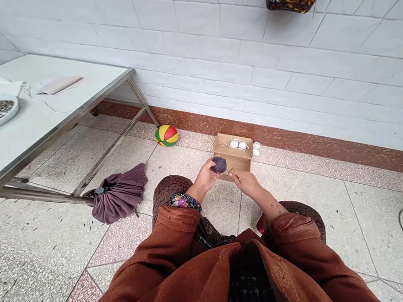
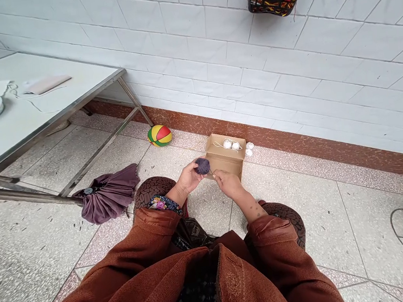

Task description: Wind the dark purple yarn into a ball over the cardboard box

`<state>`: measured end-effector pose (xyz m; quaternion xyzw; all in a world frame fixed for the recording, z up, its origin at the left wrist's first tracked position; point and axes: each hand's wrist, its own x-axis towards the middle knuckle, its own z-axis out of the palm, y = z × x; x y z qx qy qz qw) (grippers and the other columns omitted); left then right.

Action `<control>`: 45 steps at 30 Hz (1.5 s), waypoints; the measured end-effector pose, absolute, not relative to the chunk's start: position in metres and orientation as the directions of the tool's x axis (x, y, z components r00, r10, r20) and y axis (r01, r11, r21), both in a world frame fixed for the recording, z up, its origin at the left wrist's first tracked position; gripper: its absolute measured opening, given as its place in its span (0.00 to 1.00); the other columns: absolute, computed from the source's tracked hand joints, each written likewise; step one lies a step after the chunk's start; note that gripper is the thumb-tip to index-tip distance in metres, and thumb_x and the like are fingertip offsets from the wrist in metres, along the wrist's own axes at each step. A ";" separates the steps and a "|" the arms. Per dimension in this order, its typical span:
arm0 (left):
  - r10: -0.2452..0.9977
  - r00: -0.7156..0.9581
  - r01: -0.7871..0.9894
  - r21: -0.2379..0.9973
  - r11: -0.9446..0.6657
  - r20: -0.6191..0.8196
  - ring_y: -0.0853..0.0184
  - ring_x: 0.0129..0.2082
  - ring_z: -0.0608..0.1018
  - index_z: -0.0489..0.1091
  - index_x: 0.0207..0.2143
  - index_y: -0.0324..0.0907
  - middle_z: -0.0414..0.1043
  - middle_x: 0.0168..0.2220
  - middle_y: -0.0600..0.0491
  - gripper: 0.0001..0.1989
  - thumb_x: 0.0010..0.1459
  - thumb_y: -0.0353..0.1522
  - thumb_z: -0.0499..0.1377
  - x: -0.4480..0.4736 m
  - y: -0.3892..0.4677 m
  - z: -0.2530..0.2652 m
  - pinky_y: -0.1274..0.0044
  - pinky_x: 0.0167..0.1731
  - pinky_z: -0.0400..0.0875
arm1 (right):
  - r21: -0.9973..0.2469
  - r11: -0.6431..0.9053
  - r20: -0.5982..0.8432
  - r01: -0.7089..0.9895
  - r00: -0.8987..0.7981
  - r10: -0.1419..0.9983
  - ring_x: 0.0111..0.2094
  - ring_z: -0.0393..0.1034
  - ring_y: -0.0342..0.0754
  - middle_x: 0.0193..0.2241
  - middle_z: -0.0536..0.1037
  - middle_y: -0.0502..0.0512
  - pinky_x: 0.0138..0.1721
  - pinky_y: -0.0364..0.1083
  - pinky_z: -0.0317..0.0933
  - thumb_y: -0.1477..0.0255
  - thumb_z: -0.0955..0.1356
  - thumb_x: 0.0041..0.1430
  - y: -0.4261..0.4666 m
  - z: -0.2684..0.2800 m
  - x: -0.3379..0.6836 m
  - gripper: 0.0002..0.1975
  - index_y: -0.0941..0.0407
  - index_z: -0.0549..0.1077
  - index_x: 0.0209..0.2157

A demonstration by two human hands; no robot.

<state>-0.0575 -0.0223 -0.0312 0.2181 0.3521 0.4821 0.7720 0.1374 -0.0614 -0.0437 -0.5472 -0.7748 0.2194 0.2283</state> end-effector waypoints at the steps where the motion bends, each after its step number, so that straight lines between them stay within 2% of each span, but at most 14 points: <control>1: 0.892 0.281 -0.590 0.669 0.452 -0.355 0.66 0.36 0.76 0.73 0.47 0.42 0.77 0.39 0.52 0.23 0.46 0.34 0.63 -0.058 -0.022 -0.033 0.75 0.33 0.69 | -0.576 0.301 0.105 0.760 -0.297 0.949 0.38 0.76 0.50 0.36 0.81 0.53 0.37 0.44 0.64 0.69 0.63 0.73 -0.067 -0.044 0.136 0.10 0.52 0.76 0.40; 5: 0.897 0.233 -0.553 0.708 0.440 -0.376 0.65 0.37 0.76 0.72 0.43 0.42 0.76 0.39 0.52 0.19 0.46 0.34 0.64 -0.056 -0.024 -0.035 0.75 0.34 0.70 | -0.570 0.358 0.092 0.740 -0.375 0.922 0.36 0.76 0.50 0.35 0.81 0.54 0.38 0.45 0.66 0.70 0.66 0.72 -0.091 -0.041 0.123 0.08 0.53 0.76 0.38; 9: 0.941 0.197 -0.434 0.836 0.336 -0.276 0.64 0.41 0.75 0.72 0.45 0.42 0.76 0.43 0.52 0.23 0.43 0.32 0.67 -0.054 -0.033 -0.033 0.74 0.41 0.69 | -0.633 0.493 0.190 0.597 -0.497 0.846 0.39 0.76 0.50 0.36 0.81 0.54 0.44 0.47 0.68 0.69 0.65 0.73 -0.110 -0.022 0.104 0.08 0.52 0.76 0.39; 12: 0.958 0.213 -0.323 0.912 0.253 -0.191 0.63 0.45 0.75 0.73 0.48 0.42 0.76 0.44 0.52 0.26 0.44 0.31 0.69 -0.055 -0.044 -0.032 0.71 0.50 0.67 | -0.696 0.472 0.282 0.540 -0.399 0.872 0.39 0.76 0.51 0.36 0.81 0.55 0.45 0.48 0.69 0.65 0.65 0.73 -0.106 -0.001 0.102 0.11 0.51 0.77 0.39; 14: 0.955 0.239 -0.275 0.931 0.239 -0.175 0.63 0.46 0.74 0.73 0.49 0.42 0.75 0.43 0.52 0.27 0.43 0.32 0.70 -0.057 -0.052 -0.031 0.70 0.53 0.65 | -0.731 0.425 0.324 0.535 -0.277 0.905 0.38 0.76 0.52 0.35 0.81 0.56 0.43 0.49 0.69 0.62 0.65 0.73 -0.095 0.011 0.108 0.12 0.51 0.78 0.38; 18: 0.911 0.370 -0.326 0.893 0.311 -0.182 0.63 0.45 0.75 0.73 0.54 0.43 0.75 0.42 0.53 0.32 0.42 0.31 0.70 -0.063 -0.070 -0.022 0.71 0.50 0.65 | -0.762 0.333 0.336 0.555 -0.100 0.936 0.37 0.75 0.52 0.33 0.80 0.55 0.42 0.49 0.68 0.60 0.66 0.70 -0.072 0.014 0.126 0.15 0.52 0.77 0.34; 22: 0.833 0.531 -0.475 0.759 0.446 -0.157 0.63 0.43 0.75 0.74 0.56 0.45 0.76 0.47 0.50 0.31 0.47 0.33 0.69 -0.065 -0.086 0.001 0.72 0.45 0.67 | -0.798 0.205 0.219 0.567 -0.045 0.975 0.32 0.73 0.50 0.28 0.78 0.52 0.38 0.47 0.66 0.61 0.65 0.68 -0.077 -0.005 0.128 0.14 0.53 0.75 0.31; 25: 0.824 0.552 -0.555 0.682 0.476 -0.125 0.63 0.42 0.76 0.74 0.56 0.42 0.77 0.47 0.47 0.29 0.51 0.35 0.66 -0.065 -0.090 0.018 0.72 0.42 0.69 | -0.809 0.133 0.139 0.572 -0.033 0.990 0.30 0.72 0.49 0.27 0.77 0.50 0.35 0.46 0.67 0.61 0.64 0.68 -0.100 -0.018 0.119 0.14 0.53 0.74 0.31; 28: 0.860 0.492 -0.582 0.684 0.440 -0.135 0.64 0.41 0.77 0.74 0.55 0.41 0.78 0.45 0.48 0.27 0.51 0.34 0.65 -0.066 -0.088 0.025 0.72 0.42 0.70 | -0.800 0.187 0.169 0.570 -0.085 0.982 0.29 0.72 0.50 0.27 0.77 0.51 0.34 0.47 0.68 0.60 0.64 0.70 -0.124 -0.016 0.110 0.14 0.52 0.73 0.32; 32: 0.935 0.297 -0.554 0.762 0.334 -0.194 0.66 0.40 0.76 0.73 0.45 0.41 0.76 0.41 0.52 0.17 0.51 0.33 0.66 -0.063 -0.086 0.023 0.72 0.44 0.71 | -0.720 0.410 0.280 0.560 -0.306 0.910 0.34 0.75 0.51 0.32 0.80 0.54 0.41 0.48 0.69 0.61 0.63 0.73 -0.140 0.011 0.104 0.15 0.52 0.75 0.36; 34: 0.958 0.208 -0.519 0.808 0.279 -0.197 0.66 0.42 0.76 0.72 0.43 0.42 0.76 0.41 0.53 0.16 0.50 0.32 0.67 -0.061 -0.088 0.021 0.72 0.46 0.70 | -0.672 0.499 0.314 0.547 -0.400 0.861 0.38 0.76 0.51 0.34 0.80 0.55 0.44 0.49 0.69 0.62 0.63 0.74 -0.137 0.028 0.106 0.15 0.51 0.76 0.37; 36: 0.969 0.183 -0.472 0.850 0.233 -0.164 0.65 0.44 0.76 0.73 0.44 0.42 0.76 0.42 0.53 0.18 0.49 0.31 0.68 -0.059 -0.091 0.021 0.73 0.49 0.69 | -0.646 0.535 0.347 0.545 -0.415 0.841 0.39 0.76 0.52 0.36 0.80 0.56 0.44 0.49 0.68 0.62 0.63 0.75 -0.129 0.043 0.111 0.15 0.51 0.78 0.39; 41: 0.938 0.316 -0.362 0.895 0.262 -0.146 0.63 0.48 0.75 0.75 0.51 0.43 0.76 0.49 0.50 0.23 0.51 0.32 0.66 -0.063 -0.098 0.029 0.73 0.48 0.68 | -0.641 0.505 0.369 0.578 -0.344 0.863 0.38 0.74 0.51 0.34 0.79 0.55 0.42 0.48 0.67 0.60 0.66 0.73 -0.098 0.059 0.129 0.14 0.51 0.80 0.37; 45: 0.854 0.489 -0.333 0.867 0.370 -0.177 0.65 0.41 0.75 0.72 0.60 0.47 0.75 0.53 0.49 0.30 0.52 0.33 0.65 -0.069 -0.103 0.035 0.75 0.37 0.67 | -0.722 0.455 0.388 0.520 -0.239 0.890 0.37 0.73 0.51 0.33 0.79 0.55 0.42 0.49 0.67 0.62 0.68 0.70 -0.082 0.045 0.130 0.12 0.51 0.79 0.34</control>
